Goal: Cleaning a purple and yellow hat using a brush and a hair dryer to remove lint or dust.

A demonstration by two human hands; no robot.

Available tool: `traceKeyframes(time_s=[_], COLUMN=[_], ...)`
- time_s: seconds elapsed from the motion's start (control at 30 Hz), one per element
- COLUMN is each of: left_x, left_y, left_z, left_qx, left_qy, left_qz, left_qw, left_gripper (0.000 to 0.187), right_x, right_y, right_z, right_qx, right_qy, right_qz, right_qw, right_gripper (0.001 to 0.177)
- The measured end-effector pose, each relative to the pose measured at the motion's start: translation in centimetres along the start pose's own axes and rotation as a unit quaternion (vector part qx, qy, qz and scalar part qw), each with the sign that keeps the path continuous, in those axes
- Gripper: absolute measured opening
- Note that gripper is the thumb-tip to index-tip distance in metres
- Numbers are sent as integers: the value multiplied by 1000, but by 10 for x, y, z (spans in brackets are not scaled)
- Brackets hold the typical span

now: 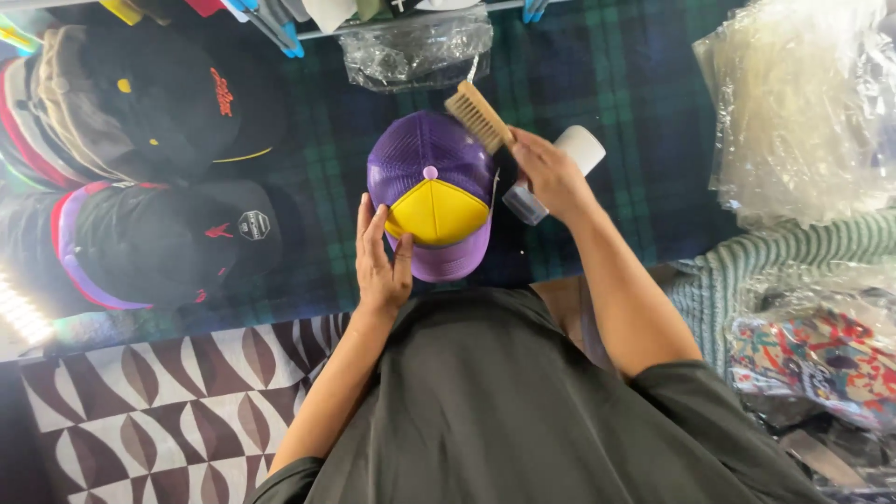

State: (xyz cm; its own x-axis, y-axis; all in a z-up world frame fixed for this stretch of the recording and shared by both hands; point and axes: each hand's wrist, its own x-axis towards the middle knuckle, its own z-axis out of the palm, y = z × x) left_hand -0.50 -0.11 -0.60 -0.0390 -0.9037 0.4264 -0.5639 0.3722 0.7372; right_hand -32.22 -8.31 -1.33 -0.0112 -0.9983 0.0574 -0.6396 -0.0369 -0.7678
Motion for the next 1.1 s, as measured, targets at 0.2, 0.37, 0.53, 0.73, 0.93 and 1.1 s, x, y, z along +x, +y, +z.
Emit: traceKeyframes(time_s=[0.2,0.37,0.53,0.73,0.93,1.1], left_x=[-1,-3,-2,-8,-3,-8], left_y=[-5,-7,-11,-6,-12,-12], left_z=[6,8,13,9,12,11], left_qx=[2,-5,-8,-18,0,-5], left_qy=[25,24,35,20,14,18], left_qz=[22,18,13,14,22,22], left_qw=[999,1000,999,1000,1000,1000], left_gripper=[51,51,53,52,51,52], right_x=[17,21,32,43,66,33], right_y=[-26,-75,-72,-87,-15,31], right_z=[-22,-38,-31,-23,-30,4], right_qx=[23,26,-89,189,-43,190], right_qy=[5,-63,6,-126,-203,-132], right_qz=[46,-1,-144,-116,209,205], right_qw=[999,998,986,967,956,951], right_gripper=[30,27,26,17,25,34])
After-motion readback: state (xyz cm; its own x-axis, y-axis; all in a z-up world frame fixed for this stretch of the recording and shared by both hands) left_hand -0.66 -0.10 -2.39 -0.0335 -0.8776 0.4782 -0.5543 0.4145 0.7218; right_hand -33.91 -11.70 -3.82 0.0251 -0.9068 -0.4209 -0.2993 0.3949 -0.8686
